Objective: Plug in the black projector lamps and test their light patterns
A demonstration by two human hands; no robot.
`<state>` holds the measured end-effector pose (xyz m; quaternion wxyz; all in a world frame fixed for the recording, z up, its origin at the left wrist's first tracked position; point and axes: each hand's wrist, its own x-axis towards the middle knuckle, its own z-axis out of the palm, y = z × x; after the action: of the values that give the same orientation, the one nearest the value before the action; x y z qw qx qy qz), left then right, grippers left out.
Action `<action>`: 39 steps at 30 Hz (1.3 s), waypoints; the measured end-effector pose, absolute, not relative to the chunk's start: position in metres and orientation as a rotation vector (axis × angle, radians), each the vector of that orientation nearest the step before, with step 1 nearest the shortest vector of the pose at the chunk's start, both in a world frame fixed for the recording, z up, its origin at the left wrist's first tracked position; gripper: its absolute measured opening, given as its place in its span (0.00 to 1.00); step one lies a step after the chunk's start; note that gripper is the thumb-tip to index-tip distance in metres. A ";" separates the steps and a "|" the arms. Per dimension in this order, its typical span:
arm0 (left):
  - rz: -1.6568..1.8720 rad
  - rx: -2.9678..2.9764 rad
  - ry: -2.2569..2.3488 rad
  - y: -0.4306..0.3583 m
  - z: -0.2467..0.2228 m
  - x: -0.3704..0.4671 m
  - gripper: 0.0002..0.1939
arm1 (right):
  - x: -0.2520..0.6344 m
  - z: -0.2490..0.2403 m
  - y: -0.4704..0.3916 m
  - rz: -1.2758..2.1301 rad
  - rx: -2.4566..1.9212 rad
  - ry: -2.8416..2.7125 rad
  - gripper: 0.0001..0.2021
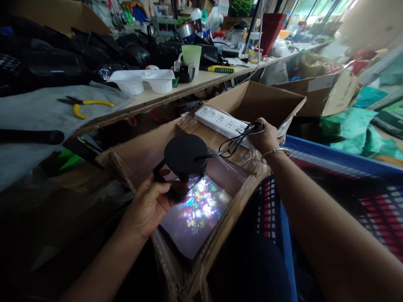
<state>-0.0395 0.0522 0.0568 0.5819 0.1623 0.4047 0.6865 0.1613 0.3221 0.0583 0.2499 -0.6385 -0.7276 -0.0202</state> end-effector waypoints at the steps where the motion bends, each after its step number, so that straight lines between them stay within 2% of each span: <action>1: 1.600 0.376 0.952 0.052 0.057 -0.039 0.13 | 0.161 0.058 0.322 -0.043 -1.746 -1.976 0.05; 17: 1.596 0.394 0.918 0.052 0.056 -0.041 0.13 | 0.159 0.060 0.319 -0.032 -1.850 -1.964 0.10; 31: 1.606 0.408 0.966 0.052 0.056 -0.040 0.12 | 0.159 0.058 0.320 -0.008 -1.815 -1.968 0.10; 39: 1.597 0.399 0.960 0.052 0.057 -0.039 0.14 | 0.162 0.055 0.323 0.018 -1.746 -1.964 0.10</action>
<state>-0.0393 0.0517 0.0570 0.5794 0.1706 0.4104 0.6832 0.1619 0.3230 0.0553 0.2539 -0.6426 -0.7229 0.0068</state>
